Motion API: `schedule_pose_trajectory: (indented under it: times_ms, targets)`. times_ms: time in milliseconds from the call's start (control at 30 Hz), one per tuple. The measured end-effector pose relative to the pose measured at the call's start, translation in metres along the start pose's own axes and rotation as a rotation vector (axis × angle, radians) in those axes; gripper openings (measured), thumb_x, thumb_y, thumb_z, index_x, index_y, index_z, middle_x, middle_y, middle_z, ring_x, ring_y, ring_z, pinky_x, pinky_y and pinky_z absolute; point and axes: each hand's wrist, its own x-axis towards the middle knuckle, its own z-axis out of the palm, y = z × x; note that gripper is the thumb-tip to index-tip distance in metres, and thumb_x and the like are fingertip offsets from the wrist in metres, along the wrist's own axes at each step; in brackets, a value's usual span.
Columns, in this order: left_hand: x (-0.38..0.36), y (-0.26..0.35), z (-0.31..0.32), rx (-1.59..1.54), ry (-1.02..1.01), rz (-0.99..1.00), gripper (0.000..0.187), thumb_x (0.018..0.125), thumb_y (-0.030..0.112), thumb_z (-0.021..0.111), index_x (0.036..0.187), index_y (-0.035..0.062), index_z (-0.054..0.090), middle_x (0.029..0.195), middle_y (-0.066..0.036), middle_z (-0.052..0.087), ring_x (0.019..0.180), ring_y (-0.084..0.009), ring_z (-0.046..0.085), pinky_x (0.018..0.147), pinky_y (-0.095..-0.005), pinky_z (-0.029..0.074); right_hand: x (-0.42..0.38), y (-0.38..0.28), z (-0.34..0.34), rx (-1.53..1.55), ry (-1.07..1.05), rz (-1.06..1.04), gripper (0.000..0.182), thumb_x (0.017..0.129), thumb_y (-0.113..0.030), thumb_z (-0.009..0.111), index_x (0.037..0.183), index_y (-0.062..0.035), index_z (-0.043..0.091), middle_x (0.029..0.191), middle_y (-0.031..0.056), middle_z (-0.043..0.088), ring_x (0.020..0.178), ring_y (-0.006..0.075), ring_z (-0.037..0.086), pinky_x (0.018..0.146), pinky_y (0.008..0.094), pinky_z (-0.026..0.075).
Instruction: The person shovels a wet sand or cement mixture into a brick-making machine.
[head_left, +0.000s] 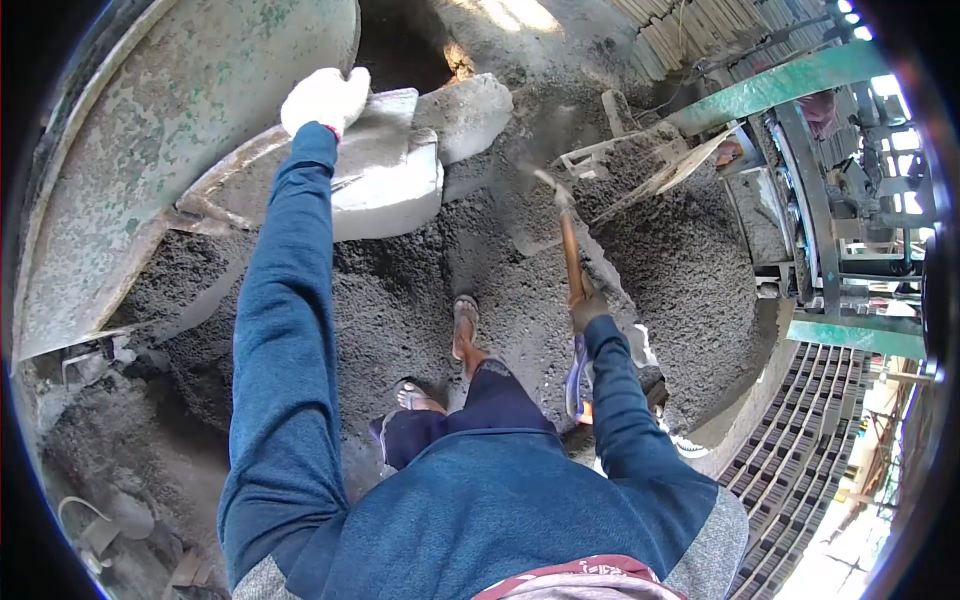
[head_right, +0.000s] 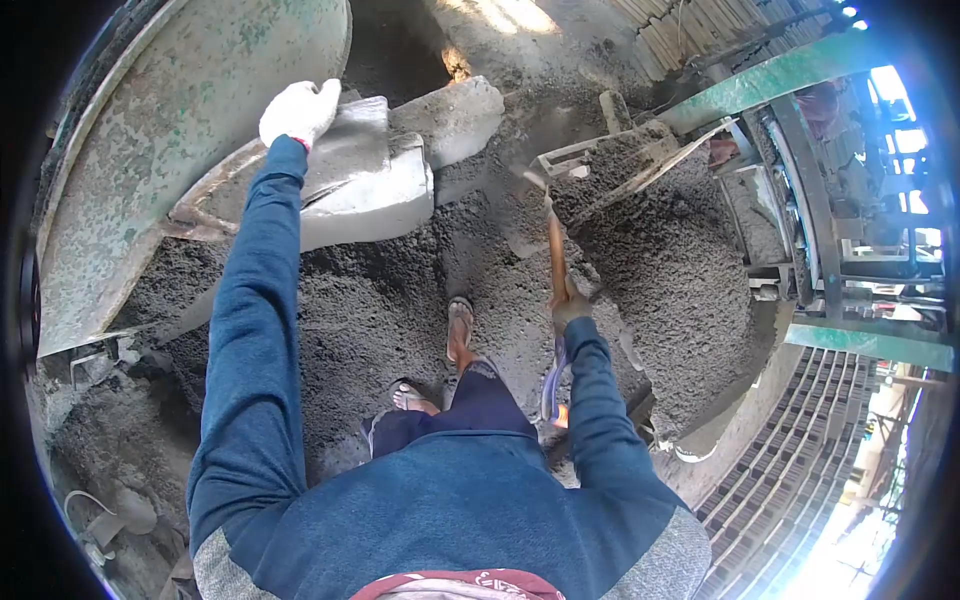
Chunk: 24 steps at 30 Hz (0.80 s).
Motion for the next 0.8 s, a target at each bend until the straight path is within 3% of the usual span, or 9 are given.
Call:
schedule_pose_trajectory:
  times_ms: [100,167,200,267,367,567,633,667,800]
  targets:
    - [0.003,0.000,0.005,0.024,0.042,-0.006,0.062,0.091,0.061,0.047,0.113,0.0104,0.074,0.116,-0.016,0.072,0.112,-0.0338,0.066,0.097,-0.0428,0.049,0.086,0.022,0.002,-0.063,-0.026,0.248,0.056,0.093,-0.015,0.064,0.148,-0.0117,0.049,0.108,0.0151,0.069,0.087,0.0238,0.067,0.076,0.0345,0.054]
    - [0.004,-0.001,0.008,0.028,0.060,0.005,0.062,0.091,0.061,0.047,0.111,0.0096,0.074,0.114,-0.017,0.072,0.111,-0.0345,0.066,0.097,-0.0421,0.050,0.116,0.045,0.014,-0.132,-0.044,0.261,0.056,0.093,-0.017,0.064,0.147,-0.0141,0.049,0.099,0.0129,0.069,0.082,0.0231,0.066,0.072,0.0362,0.054]
    - [0.005,0.000,0.011,0.076,0.174,0.044,0.063,0.090,0.062,0.048,0.110,0.0090,0.074,0.113,-0.018,0.071,0.110,-0.0354,0.066,0.096,-0.0413,0.050,0.109,0.060,0.026,-0.117,-0.047,0.213,0.056,0.093,-0.018,0.065,0.147,-0.0134,0.049,0.093,0.0113,0.068,0.076,0.0226,0.065,0.068,0.0366,0.053]
    - [0.005,0.000,0.016,0.008,0.021,0.026,0.064,0.090,0.063,0.047,0.113,0.0091,0.074,0.115,-0.018,0.071,0.112,-0.0345,0.066,0.098,-0.0413,0.049,0.092,0.111,0.026,-0.147,0.013,0.131,0.055,0.093,-0.017,0.066,0.146,-0.0125,0.050,0.088,0.0098,0.068,0.069,0.0220,0.063,0.063,0.0380,0.053]
    - [0.008,-0.001,0.015,0.046,0.096,-0.020,0.065,0.090,0.064,0.047,0.117,0.0098,0.073,0.118,-0.017,0.070,0.115,-0.0340,0.065,0.099,-0.0418,0.048,0.097,0.209,0.043,-0.088,0.145,-0.063,0.054,0.093,-0.016,0.067,0.145,-0.0112,0.051,0.081,0.0076,0.067,0.058,0.0211,0.061,0.055,0.0400,0.051]
    - [0.013,-0.002,0.021,0.074,0.072,-0.022,0.067,0.090,0.064,0.046,0.121,0.0093,0.071,0.123,-0.016,0.069,0.117,-0.0345,0.064,0.101,-0.0419,0.047,0.049,0.131,-0.023,0.270,-0.059,0.186,0.057,0.094,-0.013,0.067,0.148,-0.0128,0.048,0.080,0.0091,0.066,0.057,0.0198,0.059,0.047,0.0383,0.046]
    - [0.022,-0.007,0.022,0.097,0.024,-0.037,0.068,0.090,0.064,0.045,0.124,0.0109,0.070,0.128,-0.015,0.067,0.120,-0.0343,0.062,0.103,-0.0428,0.047,0.090,0.174,-0.012,0.027,-0.055,0.187,0.055,0.095,-0.017,0.065,0.147,-0.0123,0.048,0.077,0.0089,0.064,0.056,0.0205,0.059,0.046,0.0370,0.046]
    - [0.026,-0.014,0.030,0.108,0.105,-0.021,0.067,0.090,0.064,0.046,0.124,0.0110,0.070,0.126,-0.015,0.068,0.119,-0.0347,0.063,0.103,-0.0426,0.046,0.090,0.149,-0.015,0.009,-0.084,0.200,0.054,0.096,-0.019,0.064,0.147,-0.0139,0.048,0.076,0.0089,0.064,0.054,0.0208,0.058,0.045,0.0375,0.046]
    - [0.017,-0.009,0.018,0.048,0.039,0.041,0.071,0.090,0.064,0.049,0.117,0.0019,0.071,0.117,-0.020,0.071,0.114,-0.0356,0.065,0.101,-0.0413,0.046,0.139,0.213,0.022,-0.027,0.023,0.140,0.051,0.099,-0.026,0.059,0.148,-0.0236,0.044,0.073,0.0083,0.062,0.046,0.0218,0.056,0.043,0.0396,0.048]
